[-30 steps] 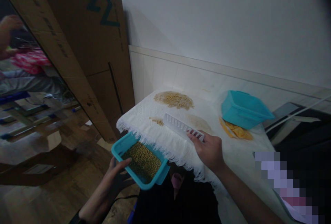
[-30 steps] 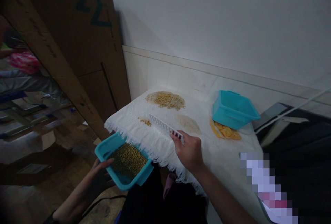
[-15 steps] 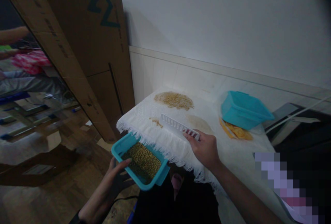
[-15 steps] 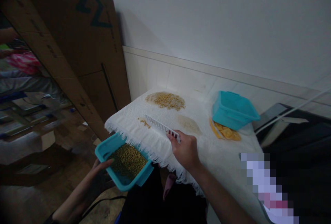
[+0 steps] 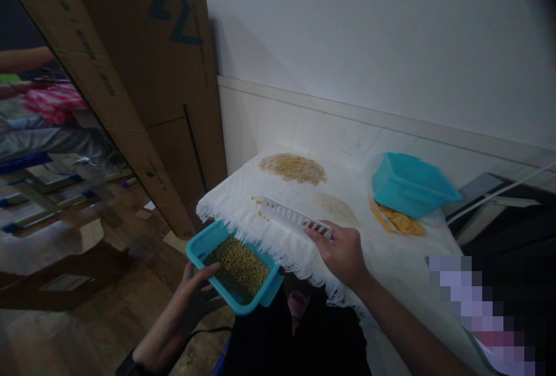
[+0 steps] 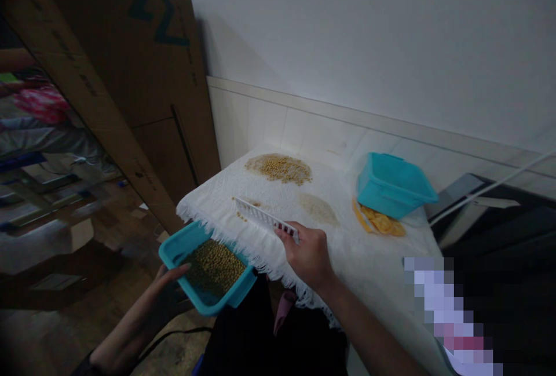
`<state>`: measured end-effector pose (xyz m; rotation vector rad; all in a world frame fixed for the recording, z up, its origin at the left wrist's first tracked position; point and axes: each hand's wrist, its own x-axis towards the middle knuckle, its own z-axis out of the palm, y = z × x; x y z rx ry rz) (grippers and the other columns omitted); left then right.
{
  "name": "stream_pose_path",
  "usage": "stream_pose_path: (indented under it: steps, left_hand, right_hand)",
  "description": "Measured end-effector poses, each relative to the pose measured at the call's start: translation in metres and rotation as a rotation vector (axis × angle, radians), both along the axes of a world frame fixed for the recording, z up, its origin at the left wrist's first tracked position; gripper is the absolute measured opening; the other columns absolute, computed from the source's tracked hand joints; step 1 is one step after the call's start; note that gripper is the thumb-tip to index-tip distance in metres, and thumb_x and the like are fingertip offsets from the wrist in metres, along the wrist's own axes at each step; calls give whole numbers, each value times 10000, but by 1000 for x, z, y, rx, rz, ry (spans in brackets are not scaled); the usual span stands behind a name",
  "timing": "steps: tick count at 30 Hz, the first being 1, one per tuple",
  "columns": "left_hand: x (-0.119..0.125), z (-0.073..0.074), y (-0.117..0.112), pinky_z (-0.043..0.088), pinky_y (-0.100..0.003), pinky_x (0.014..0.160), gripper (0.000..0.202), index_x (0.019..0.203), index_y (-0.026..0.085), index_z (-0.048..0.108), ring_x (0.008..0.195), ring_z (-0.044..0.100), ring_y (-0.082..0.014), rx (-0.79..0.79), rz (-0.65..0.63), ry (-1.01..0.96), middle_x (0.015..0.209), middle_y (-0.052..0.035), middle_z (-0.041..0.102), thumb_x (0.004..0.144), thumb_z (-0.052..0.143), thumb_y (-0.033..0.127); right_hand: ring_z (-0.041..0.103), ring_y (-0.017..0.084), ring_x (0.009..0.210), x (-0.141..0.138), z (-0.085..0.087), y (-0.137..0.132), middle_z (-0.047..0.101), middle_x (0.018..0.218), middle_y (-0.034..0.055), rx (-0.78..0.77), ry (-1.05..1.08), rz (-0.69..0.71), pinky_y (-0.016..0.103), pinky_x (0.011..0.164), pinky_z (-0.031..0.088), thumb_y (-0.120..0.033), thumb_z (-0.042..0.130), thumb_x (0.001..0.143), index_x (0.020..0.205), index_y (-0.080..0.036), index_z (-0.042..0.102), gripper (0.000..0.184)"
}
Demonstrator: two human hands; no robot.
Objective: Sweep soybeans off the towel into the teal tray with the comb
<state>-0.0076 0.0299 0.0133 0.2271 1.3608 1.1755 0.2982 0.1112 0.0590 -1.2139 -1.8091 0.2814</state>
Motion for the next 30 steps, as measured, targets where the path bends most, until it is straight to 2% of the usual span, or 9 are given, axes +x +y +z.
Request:
stream_pose_path:
  steps: [7, 11, 14, 16, 20, 22, 30]
  left_hand:
    - [-8, -3, 5, 700, -618, 969, 797, 1464, 331, 521, 1041, 864, -365, 2, -4, 36, 1367, -147, 773, 811, 973, 272]
    - [-14, -7, 6, 704, -604, 948, 834, 1491, 340, 532, 1075, 859, -378, 32, -19, 21, 1374, -150, 779, 792, 983, 283]
    - [-15, -9, 5, 708, -594, 932, 835, 1487, 320, 546, 1079, 857, -392, 52, -18, 3, 1364, -163, 780, 780, 989, 302]
    - [-15, -9, 4, 707, -594, 935, 839, 1494, 317, 546, 1076, 857, -393, 58, -19, 2, 1346, -164, 786, 781, 987, 293]
    - [-14, -7, 5, 703, -606, 948, 823, 1485, 329, 532, 1050, 861, -378, 48, -31, 22, 1356, -154, 777, 796, 981, 288]
    - [-13, -6, 5, 702, -605, 956, 807, 1474, 325, 527, 1055, 860, -376, 45, -34, 30, 1368, -157, 768, 806, 979, 306]
    - [-14, -6, 5, 700, -623, 963, 830, 1488, 305, 517, 1068, 856, -397, 41, -25, 32, 1360, -184, 763, 802, 985, 296]
  right_hand:
    - [800, 227, 597, -15, 1, 2, 845, 717, 62, -1, 15, 32, 265, 573, 594, -350, 689, 986, 914, -198, 889, 262]
    - [842, 237, 691, -27, 1, -12, 885, 833, 72, -40, 65, 116, 274, 638, 640, -340, 693, 1000, 951, -214, 903, 250]
    - [827, 229, 652, -29, 3, -22, 879, 813, 62, -85, 112, 151, 266, 593, 627, -367, 710, 1008, 941, -215, 906, 258]
    - [804, 226, 614, -26, 5, -20, 863, 772, 57, -90, 122, 100, 259, 547, 597, -395, 714, 1008, 903, -210, 898, 281]
    - [771, 229, 566, -12, 6, -1, 825, 691, 61, 12, 66, -78, 269, 539, 560, -404, 708, 985, 879, -196, 880, 290]
    - [756, 228, 543, -6, 5, 8, 818, 674, 65, 44, 31, -124, 275, 531, 541, -401, 705, 973, 866, -194, 872, 287]
    - [761, 231, 557, -5, 2, 13, 827, 690, 69, 33, -3, -108, 278, 542, 534, -383, 689, 973, 869, -198, 874, 282]
